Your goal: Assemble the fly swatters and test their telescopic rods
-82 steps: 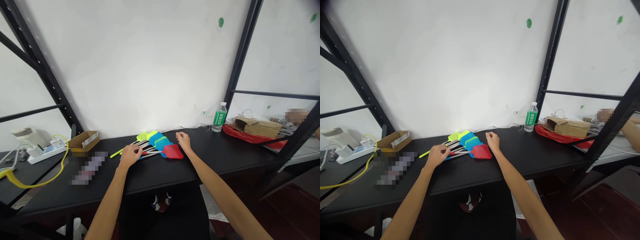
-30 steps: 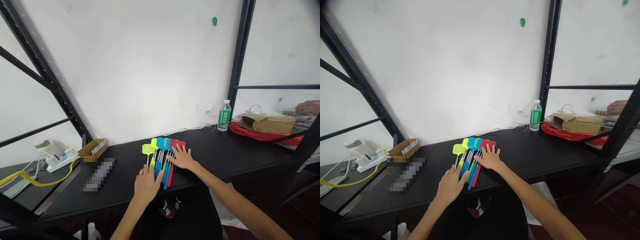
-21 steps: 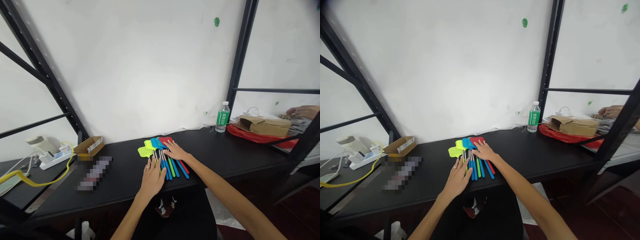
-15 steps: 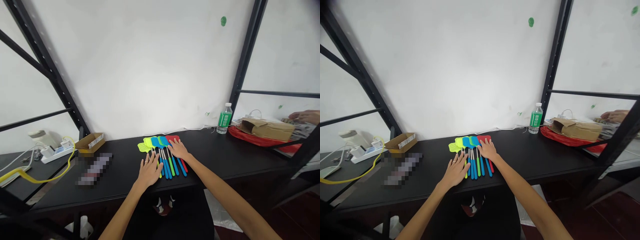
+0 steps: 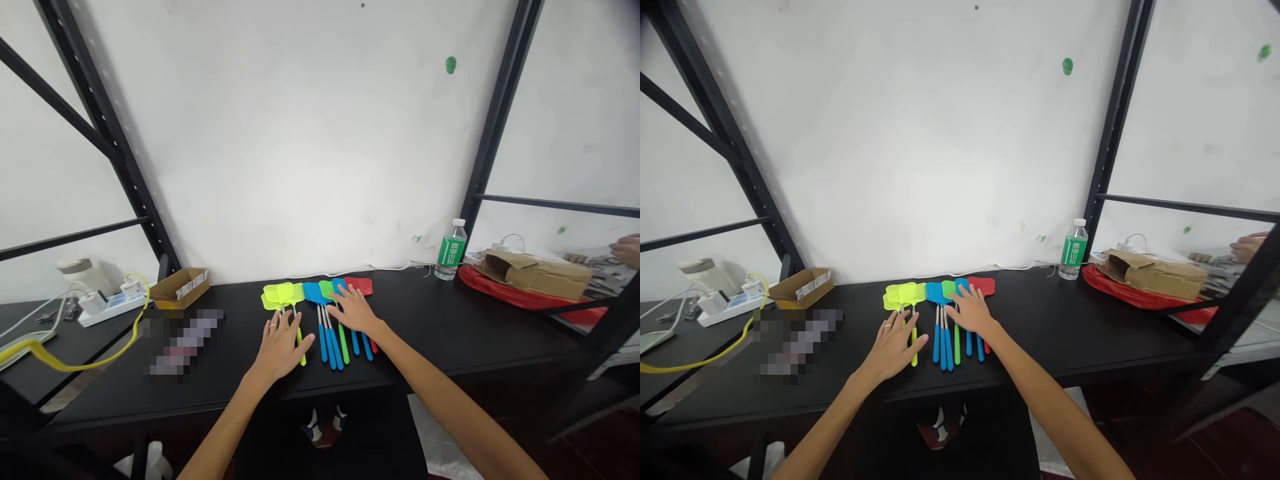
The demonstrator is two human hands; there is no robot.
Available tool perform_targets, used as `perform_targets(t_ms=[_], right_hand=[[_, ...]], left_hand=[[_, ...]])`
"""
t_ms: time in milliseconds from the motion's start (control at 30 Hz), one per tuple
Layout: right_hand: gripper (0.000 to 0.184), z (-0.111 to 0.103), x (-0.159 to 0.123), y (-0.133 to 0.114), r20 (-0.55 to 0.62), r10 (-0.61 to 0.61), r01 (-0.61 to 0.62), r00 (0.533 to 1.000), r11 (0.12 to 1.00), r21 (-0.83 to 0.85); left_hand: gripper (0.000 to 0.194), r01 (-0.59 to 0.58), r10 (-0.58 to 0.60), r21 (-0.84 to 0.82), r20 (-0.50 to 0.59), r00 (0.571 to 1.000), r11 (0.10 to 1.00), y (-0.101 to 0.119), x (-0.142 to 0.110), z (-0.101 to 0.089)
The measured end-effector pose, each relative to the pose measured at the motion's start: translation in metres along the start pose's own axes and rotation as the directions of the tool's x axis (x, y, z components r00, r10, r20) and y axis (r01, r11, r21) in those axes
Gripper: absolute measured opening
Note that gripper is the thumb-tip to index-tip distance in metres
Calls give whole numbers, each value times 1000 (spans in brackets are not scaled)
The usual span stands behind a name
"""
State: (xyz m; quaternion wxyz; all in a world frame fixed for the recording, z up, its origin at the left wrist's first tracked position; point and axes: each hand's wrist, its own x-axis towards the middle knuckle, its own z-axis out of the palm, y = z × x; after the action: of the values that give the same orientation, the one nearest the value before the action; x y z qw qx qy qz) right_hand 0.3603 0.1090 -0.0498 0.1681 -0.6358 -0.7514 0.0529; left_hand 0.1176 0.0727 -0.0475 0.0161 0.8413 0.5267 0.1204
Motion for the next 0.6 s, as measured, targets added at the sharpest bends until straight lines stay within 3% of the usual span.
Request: perform_targets(t_ms=[100,200,400,600], right_hand=[[68,3,-2,-13,53,-87,86,995,996,20],[64,4,-2,-12,46,-31,30,998,999,16],[67,-1,-6,2,90,32,-31,995,999,-8],[75,4,-2,-16,189,-55,51,981,998,25]], left_hand=[[74,-118,118,-19,16,993,993,15,1,4],[65,-160,162,-42,59,985,986,25,4,9],[59,-149,149,-10,4,989,989,22,2,13],[70,-42,42,11,-1,999,999,12,-4,13]])
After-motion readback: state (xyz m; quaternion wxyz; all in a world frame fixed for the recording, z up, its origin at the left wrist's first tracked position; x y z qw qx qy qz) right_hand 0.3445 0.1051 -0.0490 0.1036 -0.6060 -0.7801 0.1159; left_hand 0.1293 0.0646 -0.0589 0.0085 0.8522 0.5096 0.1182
